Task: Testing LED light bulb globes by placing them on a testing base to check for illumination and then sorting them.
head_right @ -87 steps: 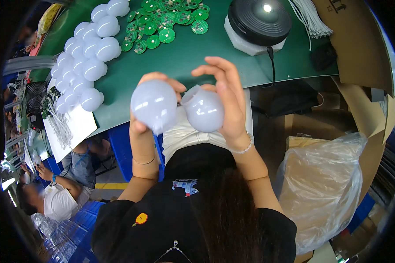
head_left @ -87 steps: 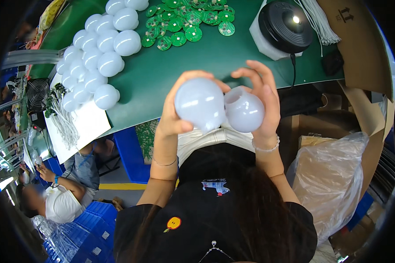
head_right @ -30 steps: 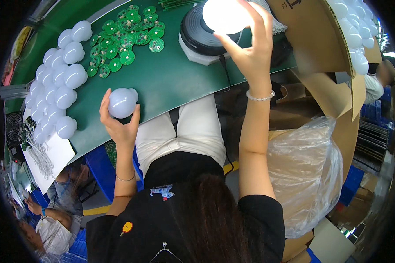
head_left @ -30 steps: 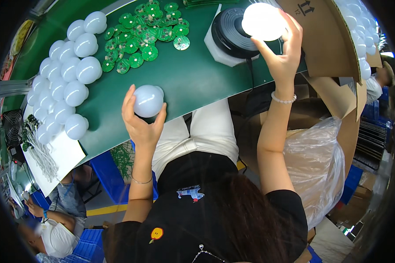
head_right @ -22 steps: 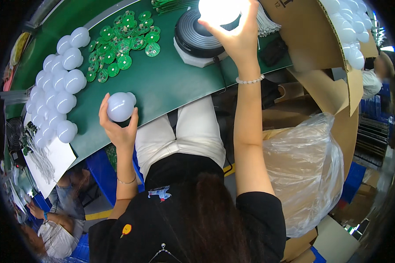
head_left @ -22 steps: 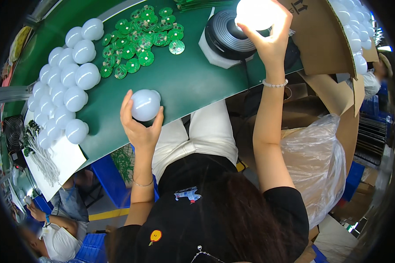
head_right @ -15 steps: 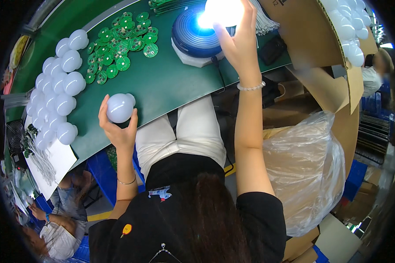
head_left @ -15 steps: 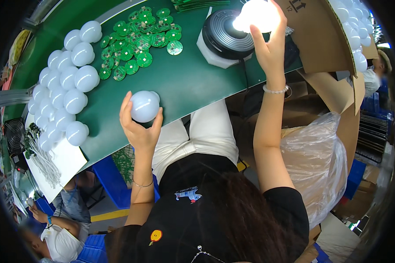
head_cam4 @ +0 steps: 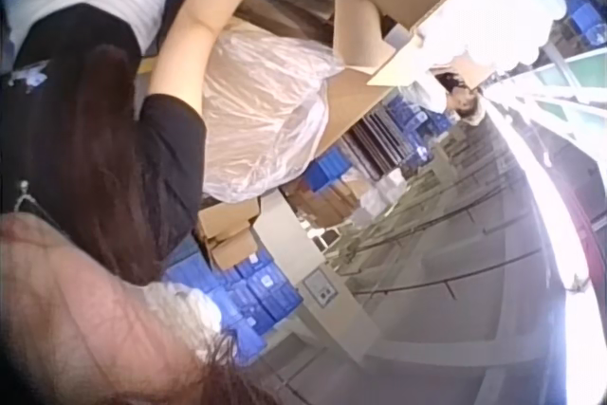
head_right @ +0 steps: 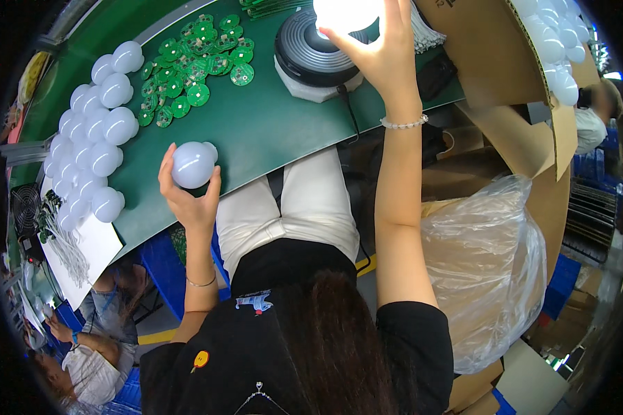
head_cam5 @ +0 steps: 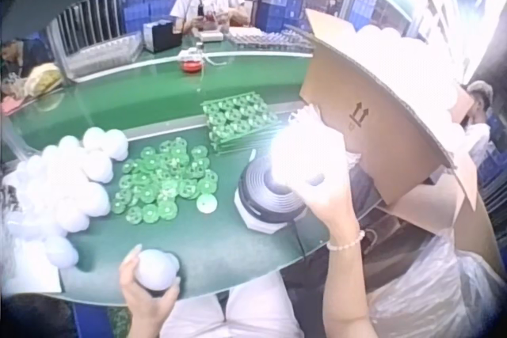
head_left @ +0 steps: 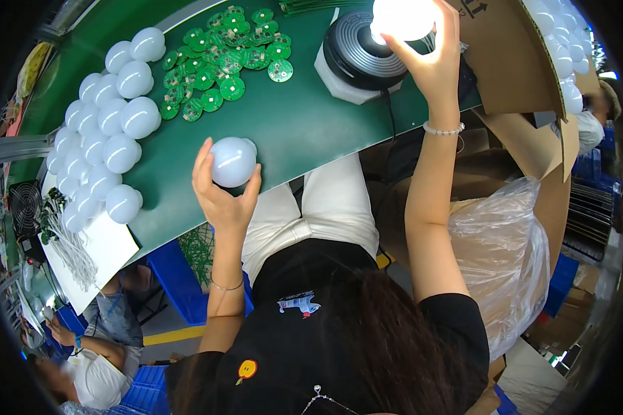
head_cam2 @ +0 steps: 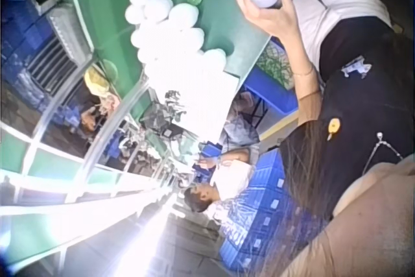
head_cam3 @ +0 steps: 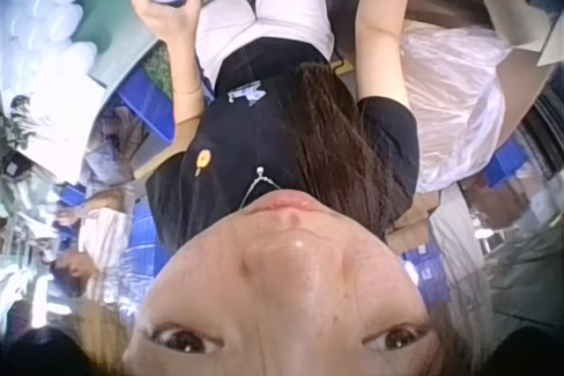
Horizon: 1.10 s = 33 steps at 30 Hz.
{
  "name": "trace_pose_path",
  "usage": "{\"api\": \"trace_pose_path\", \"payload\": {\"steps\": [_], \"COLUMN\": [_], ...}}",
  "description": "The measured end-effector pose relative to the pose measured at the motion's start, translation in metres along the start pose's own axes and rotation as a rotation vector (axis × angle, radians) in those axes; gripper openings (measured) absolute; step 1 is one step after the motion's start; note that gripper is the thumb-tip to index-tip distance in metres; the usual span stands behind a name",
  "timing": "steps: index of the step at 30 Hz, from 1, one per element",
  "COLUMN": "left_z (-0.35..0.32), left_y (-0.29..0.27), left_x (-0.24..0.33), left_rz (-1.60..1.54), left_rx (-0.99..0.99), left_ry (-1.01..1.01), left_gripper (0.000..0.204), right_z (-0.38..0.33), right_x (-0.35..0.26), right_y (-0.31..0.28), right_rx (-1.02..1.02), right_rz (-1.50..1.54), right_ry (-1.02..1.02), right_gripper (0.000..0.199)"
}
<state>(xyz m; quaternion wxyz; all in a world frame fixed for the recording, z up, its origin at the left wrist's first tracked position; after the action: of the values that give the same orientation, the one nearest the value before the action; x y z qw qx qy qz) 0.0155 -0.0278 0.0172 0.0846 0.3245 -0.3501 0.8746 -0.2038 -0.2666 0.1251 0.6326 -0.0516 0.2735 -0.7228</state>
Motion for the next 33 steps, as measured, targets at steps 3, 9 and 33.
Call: {"api": "trace_pose_path", "payload": {"steps": [3, 9, 33], "left_z": [0.000, -0.001, -0.001], "left_y": [0.000, 0.001, 0.001], "left_x": [0.000, -0.001, -0.001], "left_rz": [0.005, 0.012, 0.017], "left_rx": [0.003, 0.003, 0.014], "left_ry": [0.004, 0.013, 0.022], "left_gripper": [0.082, 0.081, 0.081], "right_z": [-0.009, -0.026, -0.005], "right_x": [0.008, 0.005, -0.003], "right_y": [0.000, -0.011, 0.001], "right_rx": [0.039, -0.062, -0.210], "right_rz": [0.092, -0.113, -0.082], "right_ry": [0.038, 0.003, -0.189], "right_gripper": [0.066, 0.054, 0.059]}}
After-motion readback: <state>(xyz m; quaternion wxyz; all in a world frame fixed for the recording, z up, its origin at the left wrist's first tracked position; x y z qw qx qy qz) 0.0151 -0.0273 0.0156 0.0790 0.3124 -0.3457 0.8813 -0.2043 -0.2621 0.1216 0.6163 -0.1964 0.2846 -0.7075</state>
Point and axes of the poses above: each hand's wrist, its own z-axis towards the middle knuckle, its own y-axis out of the palm, x = y × z, the point moved 4 cm from there along z, towards the middle knuckle, and after that the axes turned 12 degrees about -y, right-handed, at the moved point
